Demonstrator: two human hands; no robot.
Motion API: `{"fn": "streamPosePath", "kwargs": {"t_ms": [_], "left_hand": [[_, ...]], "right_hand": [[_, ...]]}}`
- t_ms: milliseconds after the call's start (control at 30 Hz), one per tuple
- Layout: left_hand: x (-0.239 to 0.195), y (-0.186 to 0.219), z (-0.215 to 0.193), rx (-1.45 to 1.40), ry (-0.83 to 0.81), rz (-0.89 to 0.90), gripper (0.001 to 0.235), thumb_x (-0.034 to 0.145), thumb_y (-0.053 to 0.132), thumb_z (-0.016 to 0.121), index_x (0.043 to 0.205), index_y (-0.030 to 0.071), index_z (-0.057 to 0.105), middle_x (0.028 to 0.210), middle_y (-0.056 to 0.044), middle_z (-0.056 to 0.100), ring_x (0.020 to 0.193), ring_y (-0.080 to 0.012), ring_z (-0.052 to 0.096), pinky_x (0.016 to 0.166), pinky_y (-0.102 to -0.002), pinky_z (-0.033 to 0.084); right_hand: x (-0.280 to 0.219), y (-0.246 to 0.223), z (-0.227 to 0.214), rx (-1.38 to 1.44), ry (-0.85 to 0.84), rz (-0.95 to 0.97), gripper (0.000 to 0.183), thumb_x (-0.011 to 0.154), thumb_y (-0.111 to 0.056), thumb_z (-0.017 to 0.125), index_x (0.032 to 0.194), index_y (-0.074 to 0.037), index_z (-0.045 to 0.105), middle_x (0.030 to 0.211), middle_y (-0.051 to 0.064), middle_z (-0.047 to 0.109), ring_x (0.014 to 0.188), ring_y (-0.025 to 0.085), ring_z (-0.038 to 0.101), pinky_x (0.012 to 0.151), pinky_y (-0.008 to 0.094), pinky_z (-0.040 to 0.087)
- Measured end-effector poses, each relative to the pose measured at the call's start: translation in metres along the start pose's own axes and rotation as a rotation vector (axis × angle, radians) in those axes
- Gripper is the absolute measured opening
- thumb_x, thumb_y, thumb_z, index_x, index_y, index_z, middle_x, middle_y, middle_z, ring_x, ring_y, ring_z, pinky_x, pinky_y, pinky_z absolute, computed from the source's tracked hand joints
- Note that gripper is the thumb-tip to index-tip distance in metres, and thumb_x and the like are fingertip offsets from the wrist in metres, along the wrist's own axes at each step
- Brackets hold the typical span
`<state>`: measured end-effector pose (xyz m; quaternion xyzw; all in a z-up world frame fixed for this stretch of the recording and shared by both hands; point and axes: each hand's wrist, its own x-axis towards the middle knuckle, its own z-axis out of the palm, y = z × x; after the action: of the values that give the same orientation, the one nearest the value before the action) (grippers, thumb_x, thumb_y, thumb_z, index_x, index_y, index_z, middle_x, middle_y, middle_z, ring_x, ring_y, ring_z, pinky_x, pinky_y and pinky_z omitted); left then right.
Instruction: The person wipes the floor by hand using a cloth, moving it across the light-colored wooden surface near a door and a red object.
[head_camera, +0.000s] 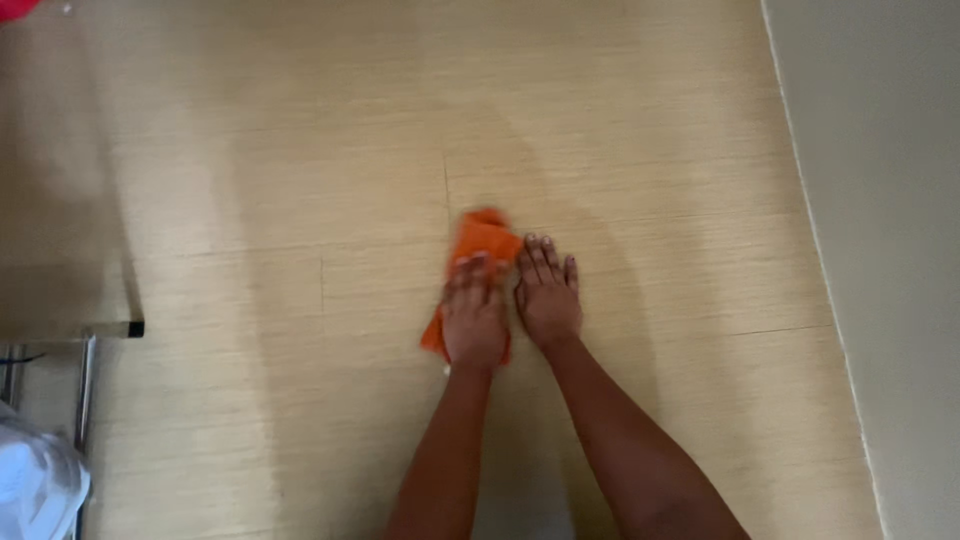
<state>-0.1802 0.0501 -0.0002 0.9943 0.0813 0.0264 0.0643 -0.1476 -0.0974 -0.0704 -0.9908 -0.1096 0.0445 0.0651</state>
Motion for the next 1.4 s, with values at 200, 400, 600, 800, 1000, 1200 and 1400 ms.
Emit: {"fn": "streamPosePath", "kwargs": {"t_ms": [200,400,600,800,1000,1200,1400], "left_hand": [[0.031,-0.079,0.025,-0.020,-0.012,0.200,0.040,0.105,0.035,0.050,0.137,0.025,0.071,0.159,-0.010,0.053,0.153,-0.0376,0.039,0.123,-0.062,0.028],[0.055,-0.144,0.033,-0.068,-0.048,-0.619,0.065,0.109,0.045,0.045,0.169,0.041,0.022,0.180,-0.011,0.000,0.164,-0.0403,0.000,0.132,-0.064,0.008],[0.041,-0.070,0.024,-0.032,-0.067,-0.438,0.045,0.108,0.041,0.041,0.142,0.030,0.068,0.174,-0.011,0.028,0.153,-0.0423,0.032,0.121,-0.056,0.030],[0.021,-0.042,0.045,-0.133,-0.105,0.076,0.062,0.109,0.035,0.046,0.168,0.032,0.028,0.179,-0.008,0.016,0.164,-0.0379,0.013,0.128,-0.057,0.020],[0.040,-0.155,0.076,-0.105,0.358,0.055,0.052,0.101,0.026,0.052,0.152,0.024,0.059,0.146,-0.017,0.057,0.122,-0.0394,0.063,0.092,-0.049,0.052],[0.029,-0.231,0.074,0.075,0.531,-0.338,0.052,0.099,0.026,0.063,0.150,0.028,0.065,0.152,-0.019,0.056,0.126,-0.0489,0.061,0.098,-0.052,0.052],[0.005,-0.128,0.112,-0.010,0.384,-0.403,0.045,0.097,0.023,0.059,0.140,0.020,0.072,0.159,-0.020,0.051,0.136,-0.0469,0.053,0.107,-0.049,0.044]], "right_hand": [[-0.002,-0.001,-0.012,-0.018,0.050,-0.030,0.067,0.105,-0.030,0.040,0.170,-0.028,0.027,0.177,-0.003,0.026,0.163,0.022,0.023,0.129,0.058,0.019],[-0.001,-0.001,-0.008,-0.032,-0.017,0.014,0.065,0.109,-0.030,0.032,0.172,-0.030,0.018,0.180,-0.006,0.014,0.165,0.020,0.012,0.131,0.055,0.011],[-0.002,-0.003,-0.007,-0.061,0.086,0.008,0.064,0.107,-0.029,0.036,0.171,-0.029,0.026,0.178,-0.004,0.024,0.164,0.020,0.020,0.130,0.056,0.016],[-0.001,0.001,-0.010,-0.022,0.058,-0.015,0.065,0.108,-0.029,0.034,0.172,-0.028,0.022,0.179,-0.003,0.020,0.165,0.021,0.017,0.130,0.056,0.015],[-0.001,0.004,-0.015,-0.004,0.071,-0.033,0.065,0.105,-0.026,0.041,0.170,-0.028,0.031,0.176,-0.003,0.030,0.162,0.022,0.025,0.127,0.058,0.024],[0.006,0.020,-0.022,0.007,-0.129,-0.051,0.064,0.108,-0.031,0.034,0.171,-0.032,0.024,0.179,-0.006,0.020,0.164,0.020,0.018,0.129,0.055,0.019],[0.010,0.008,-0.016,-0.078,-0.162,-0.026,0.069,0.107,-0.031,0.041,0.172,-0.031,0.020,0.180,-0.005,0.016,0.165,0.020,0.015,0.129,0.057,0.022]]}}
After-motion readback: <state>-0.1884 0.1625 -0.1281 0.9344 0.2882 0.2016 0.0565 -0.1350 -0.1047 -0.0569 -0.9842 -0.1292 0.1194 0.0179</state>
